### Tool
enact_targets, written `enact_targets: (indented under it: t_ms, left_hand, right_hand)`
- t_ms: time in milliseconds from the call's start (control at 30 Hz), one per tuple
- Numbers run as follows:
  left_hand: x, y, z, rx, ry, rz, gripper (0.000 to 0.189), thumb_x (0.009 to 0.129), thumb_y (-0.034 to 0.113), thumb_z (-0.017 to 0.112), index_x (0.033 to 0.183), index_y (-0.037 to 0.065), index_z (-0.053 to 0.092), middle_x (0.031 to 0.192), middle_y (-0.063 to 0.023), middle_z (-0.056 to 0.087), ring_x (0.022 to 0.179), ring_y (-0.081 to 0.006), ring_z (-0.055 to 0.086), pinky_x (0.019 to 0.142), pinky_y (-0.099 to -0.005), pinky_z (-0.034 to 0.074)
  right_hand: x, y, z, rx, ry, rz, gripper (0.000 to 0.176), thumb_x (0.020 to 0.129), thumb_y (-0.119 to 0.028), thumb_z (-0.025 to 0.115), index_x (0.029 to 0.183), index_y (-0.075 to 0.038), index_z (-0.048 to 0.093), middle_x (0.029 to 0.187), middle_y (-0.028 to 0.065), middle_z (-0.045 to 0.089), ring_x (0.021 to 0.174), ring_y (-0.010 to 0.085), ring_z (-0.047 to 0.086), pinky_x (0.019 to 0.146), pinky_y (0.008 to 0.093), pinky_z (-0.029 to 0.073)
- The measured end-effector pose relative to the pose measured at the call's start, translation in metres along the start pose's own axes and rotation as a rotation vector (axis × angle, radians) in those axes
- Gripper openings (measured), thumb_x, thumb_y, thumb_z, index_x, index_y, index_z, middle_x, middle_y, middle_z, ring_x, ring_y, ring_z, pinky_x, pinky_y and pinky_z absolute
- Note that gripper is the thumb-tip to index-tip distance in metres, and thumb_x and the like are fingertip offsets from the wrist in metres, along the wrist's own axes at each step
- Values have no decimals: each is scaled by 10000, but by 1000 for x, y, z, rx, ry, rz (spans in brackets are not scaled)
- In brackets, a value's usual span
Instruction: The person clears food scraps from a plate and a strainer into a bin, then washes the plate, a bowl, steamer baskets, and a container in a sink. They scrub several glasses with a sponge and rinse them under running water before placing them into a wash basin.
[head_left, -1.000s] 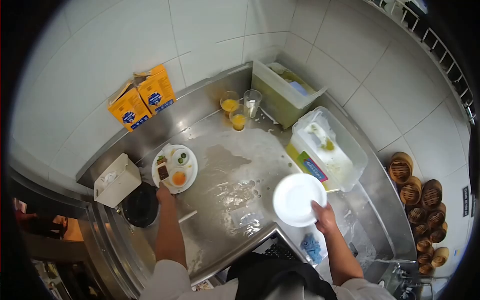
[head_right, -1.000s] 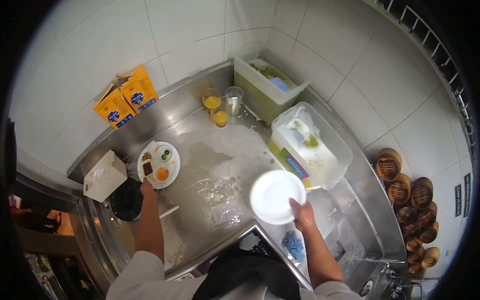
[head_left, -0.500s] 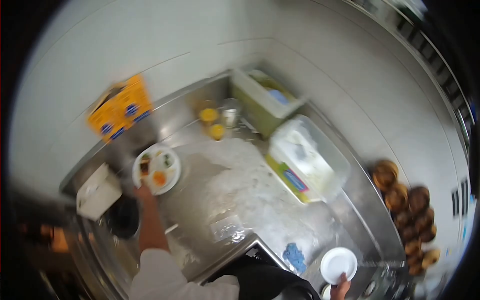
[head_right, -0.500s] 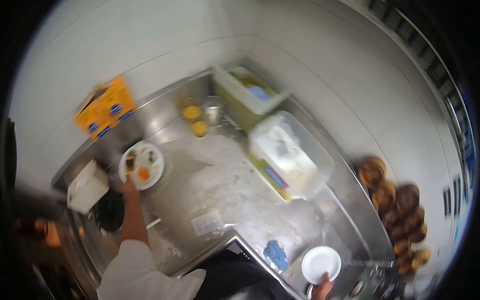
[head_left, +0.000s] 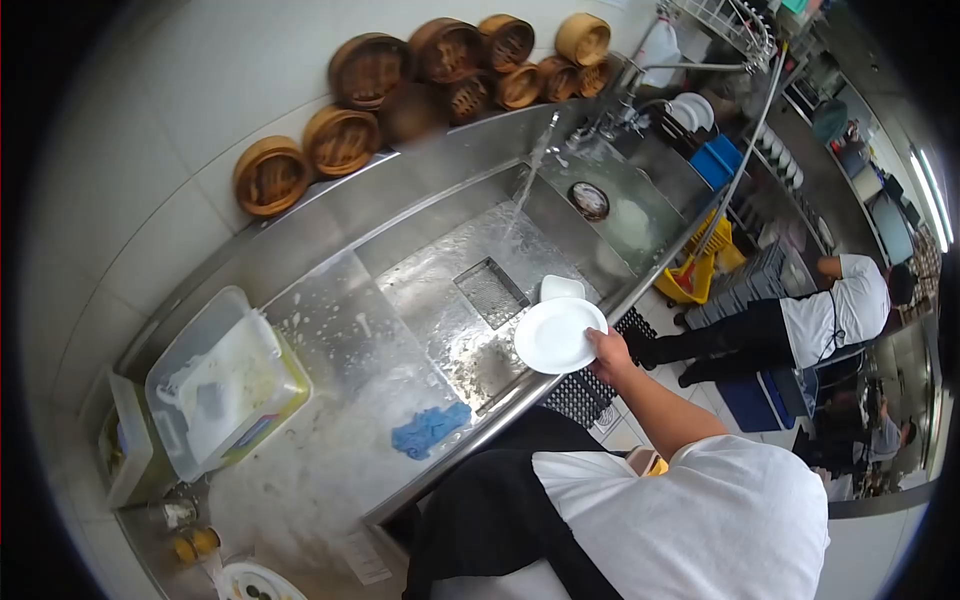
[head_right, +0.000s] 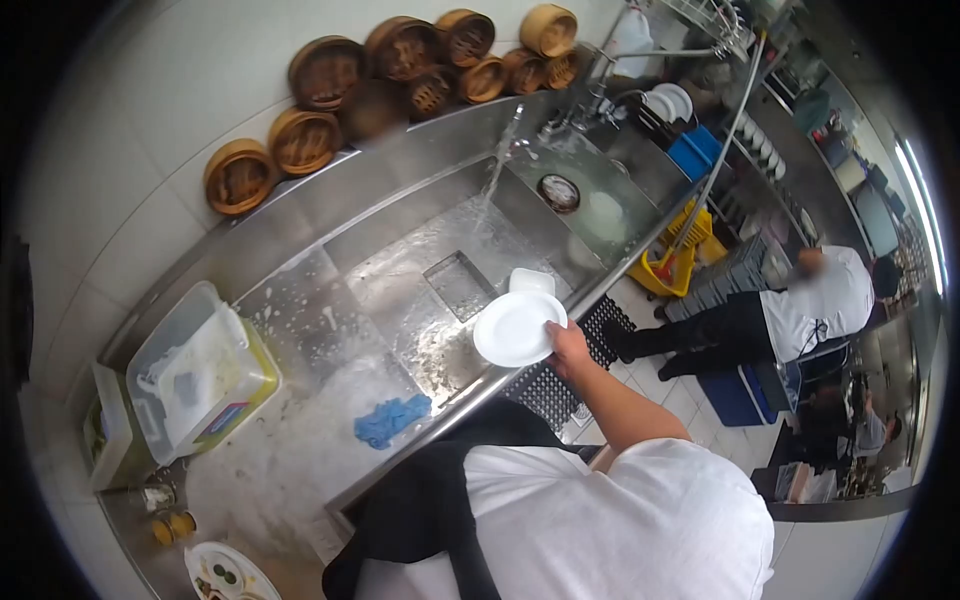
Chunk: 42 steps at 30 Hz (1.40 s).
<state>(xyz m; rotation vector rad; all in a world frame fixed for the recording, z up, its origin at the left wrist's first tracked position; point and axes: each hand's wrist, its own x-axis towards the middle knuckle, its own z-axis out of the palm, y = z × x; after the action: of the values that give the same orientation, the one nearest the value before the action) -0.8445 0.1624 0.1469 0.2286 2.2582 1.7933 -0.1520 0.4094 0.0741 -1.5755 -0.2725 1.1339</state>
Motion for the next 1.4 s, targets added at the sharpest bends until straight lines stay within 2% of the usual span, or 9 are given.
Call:
enact_targets:
  t_ms: [233,367,433,733,967,1067,1133,1200,1400]
  left_hand:
    - [-106,55,105,-16,-369,143,502,1011,350,591,1362,-8,574,1191,-193,660,1030,-302,695,856,-446,598]
    - [-158,56,179,194,-592,786,531,1009,363,599,1376,-18,558,1207,-202,654,1049,-306,699,855,-452,602]
    - [-162,42,248,-230,-476,-250,503,1025,306,576,1408,-13,511,1256,-193,631,1043,-291,700,866,-429,614]
    - [-338,-14,505,-302,-368,-488,439,1042,62,548,1449,121,394,1301,-161,622,1119,-295,655,916,-477,589]
    - [-331,-164,624,-385,-457,-457,365,1044,59,553,1387,72,426,1248,-128,621,1078,-258,651,926,-432,567]
    - [-297,-224,652,-409,-433,-410,328,1041,64,567,1350,75,457,1217,-105,634,1048,-236,653,902,-412,566]
    - [-285,-245,662,-340,-389,-444,286,1040,71,576,1312,76,488,1180,-86,648,1018,-216,657,882,-391,567]
    - [-276,-254,672,-341,-375,-449,278,1042,76,576,1308,75,494,1174,-86,652,1012,-212,659,879,-385,568]
    - [-257,-265,694,-242,-369,-371,344,1043,90,586,1371,46,494,1240,-104,659,1031,-210,666,915,-369,554]
  right_hand:
    - [111,-59,6,-49,150,53,440,908,-45,575,1336,-119,506,1180,113,634,1041,302,683,773,514,624]
    - [272,-40,23,141,39,120,452,910,31,570,1329,-128,511,1253,119,608,1068,344,672,845,580,621]
    - [346,-19,34,186,63,213,431,927,20,585,1326,-129,522,1269,123,608,1069,340,673,838,583,618]
    - [516,6,90,-93,60,417,420,925,-90,691,1325,-46,570,1210,146,663,1080,319,662,858,544,552]
    - [580,-6,73,-1497,-316,-147,573,913,-481,712,1296,-61,639,1190,225,707,1061,307,695,971,462,517]
    - [554,9,40,-1764,-1343,5,599,942,-530,648,1269,-28,657,1154,188,733,1033,257,702,948,419,534]
    - [496,-1,-1,-1446,-1381,87,610,890,-487,747,1271,-20,649,1179,206,700,1127,296,667,990,418,522]
    - [438,-11,-18,-1532,-823,-172,459,923,-305,715,1311,-70,644,1299,213,658,1242,401,597,1094,441,455]
    - [447,1,-12,-1416,-504,-361,327,933,-152,625,1256,-115,666,1239,188,669,1143,383,636,978,468,506]
